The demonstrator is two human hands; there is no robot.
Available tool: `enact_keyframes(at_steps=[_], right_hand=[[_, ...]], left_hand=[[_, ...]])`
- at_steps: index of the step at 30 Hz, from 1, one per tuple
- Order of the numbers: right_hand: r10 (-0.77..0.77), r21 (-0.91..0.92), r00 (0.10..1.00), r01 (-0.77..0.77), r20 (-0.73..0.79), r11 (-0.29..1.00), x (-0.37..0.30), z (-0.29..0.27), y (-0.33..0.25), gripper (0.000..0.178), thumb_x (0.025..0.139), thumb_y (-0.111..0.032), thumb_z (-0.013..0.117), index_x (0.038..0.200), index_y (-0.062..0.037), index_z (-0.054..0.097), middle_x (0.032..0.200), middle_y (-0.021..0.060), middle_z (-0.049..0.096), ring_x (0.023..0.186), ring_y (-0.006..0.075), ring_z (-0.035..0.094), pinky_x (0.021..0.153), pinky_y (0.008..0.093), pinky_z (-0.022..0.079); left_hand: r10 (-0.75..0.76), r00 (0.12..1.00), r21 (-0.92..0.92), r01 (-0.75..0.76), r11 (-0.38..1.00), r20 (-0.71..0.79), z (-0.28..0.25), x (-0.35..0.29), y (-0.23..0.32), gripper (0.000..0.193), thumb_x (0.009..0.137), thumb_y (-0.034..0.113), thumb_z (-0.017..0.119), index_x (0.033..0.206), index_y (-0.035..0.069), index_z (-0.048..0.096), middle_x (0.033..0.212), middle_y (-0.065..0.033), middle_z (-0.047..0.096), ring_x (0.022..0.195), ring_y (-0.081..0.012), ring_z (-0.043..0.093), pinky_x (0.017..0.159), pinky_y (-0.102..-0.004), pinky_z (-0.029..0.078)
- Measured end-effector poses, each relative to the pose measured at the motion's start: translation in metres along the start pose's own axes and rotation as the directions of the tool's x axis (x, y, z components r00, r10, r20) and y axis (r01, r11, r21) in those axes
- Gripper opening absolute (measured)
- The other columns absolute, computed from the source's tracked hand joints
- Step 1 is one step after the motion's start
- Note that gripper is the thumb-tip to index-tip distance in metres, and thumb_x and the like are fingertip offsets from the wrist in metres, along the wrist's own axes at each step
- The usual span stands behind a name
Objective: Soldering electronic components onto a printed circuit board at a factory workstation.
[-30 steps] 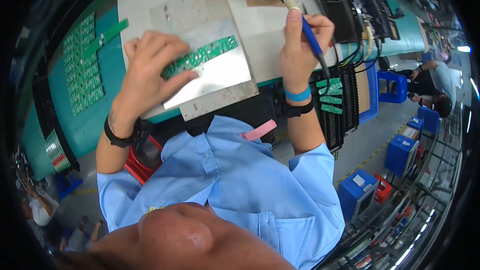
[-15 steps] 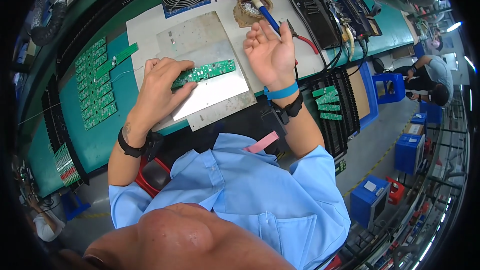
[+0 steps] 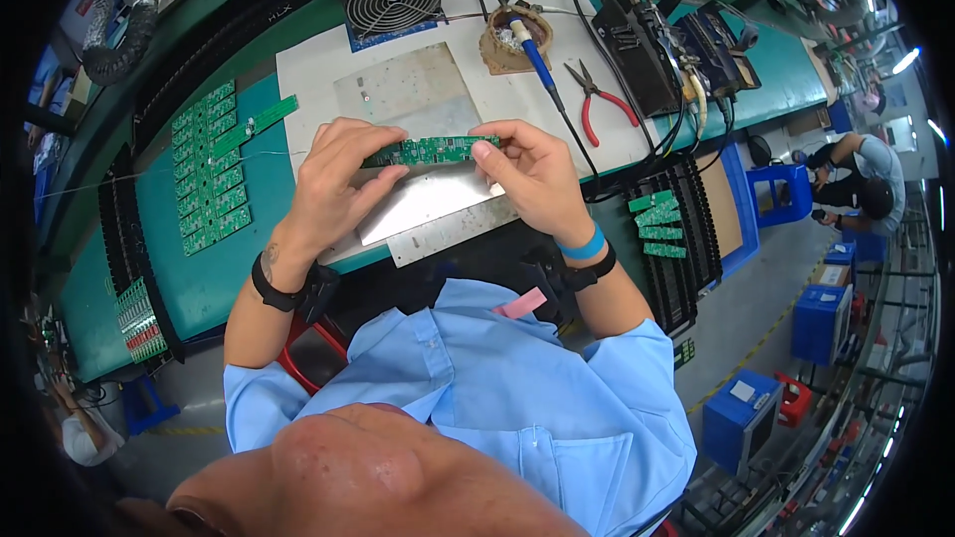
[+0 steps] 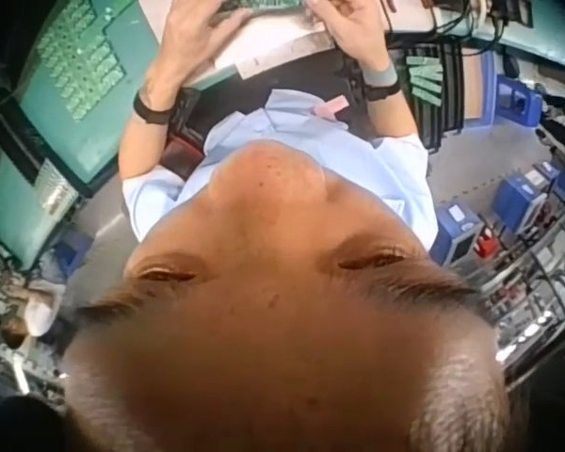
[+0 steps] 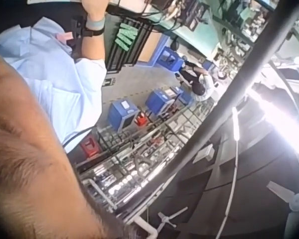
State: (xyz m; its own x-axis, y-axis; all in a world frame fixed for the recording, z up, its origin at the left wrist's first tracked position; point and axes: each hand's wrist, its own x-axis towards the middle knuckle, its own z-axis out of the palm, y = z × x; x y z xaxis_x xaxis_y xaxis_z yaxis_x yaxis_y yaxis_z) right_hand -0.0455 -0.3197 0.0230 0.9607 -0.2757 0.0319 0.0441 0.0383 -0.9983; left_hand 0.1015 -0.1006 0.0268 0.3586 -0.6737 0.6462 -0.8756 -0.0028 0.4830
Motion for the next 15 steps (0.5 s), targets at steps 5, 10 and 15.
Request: enact_keyframes(at_steps=[5, 10, 15], right_hand=[[-0.035, 0.0, 0.997, 0.035, -0.063, 0.999, -0.017, 0.001, -0.002, 0.023, 0.101, -0.011, 0.064, 0.118, 0.0047, 0.067, 0.085, 0.0054, 0.069, 0.075, 0.0093, 0.063, 0.067, 0.0232, 0.051], [-0.077, -0.039, 0.972, 0.07, -0.224, 0.997, -0.039, -0.024, 0.001, 0.023, 0.102, -0.011, 0.062, 0.119, 0.0049, 0.065, 0.089, 0.0066, 0.069, 0.077, 0.01, 0.063, 0.068, 0.0236, 0.051], [-0.329, 0.178, 0.725, 0.526, -0.605, 0.832, -0.072, -0.077, 0.019, 0.024, 0.103, -0.01, 0.06, 0.123, 0.0027, 0.061, 0.101, 0.0091, 0.069, 0.092, 0.0145, 0.068, 0.078, 0.0269, 0.054]], left_hand=[[0.005, 0.994, -0.007, -0.004, 1.0, 0.107, -0.003, -0.002, 0.004, 0.049, 0.071, 0.009, 0.087, 0.116, 0.004, 0.069, 0.107, -0.0082, 0.073, 0.099, -0.0271, 0.066, 0.092, -0.0399, 0.047], [0.016, 1.0, 0.042, -0.017, 0.999, 0.027, -0.007, 0.003, 0.008, 0.057, 0.071, 0.012, 0.087, 0.123, 0.004, 0.064, 0.121, -0.0104, 0.068, 0.11, -0.0296, 0.062, 0.099, -0.0413, 0.043], [-0.005, 0.999, 0.146, -0.002, 0.989, 0.048, -0.004, 0.001, 0.001, 0.062, 0.072, 0.013, 0.088, 0.127, 0.005, 0.062, 0.13, -0.013, 0.063, 0.119, -0.0321, 0.059, 0.102, -0.0417, 0.042]])
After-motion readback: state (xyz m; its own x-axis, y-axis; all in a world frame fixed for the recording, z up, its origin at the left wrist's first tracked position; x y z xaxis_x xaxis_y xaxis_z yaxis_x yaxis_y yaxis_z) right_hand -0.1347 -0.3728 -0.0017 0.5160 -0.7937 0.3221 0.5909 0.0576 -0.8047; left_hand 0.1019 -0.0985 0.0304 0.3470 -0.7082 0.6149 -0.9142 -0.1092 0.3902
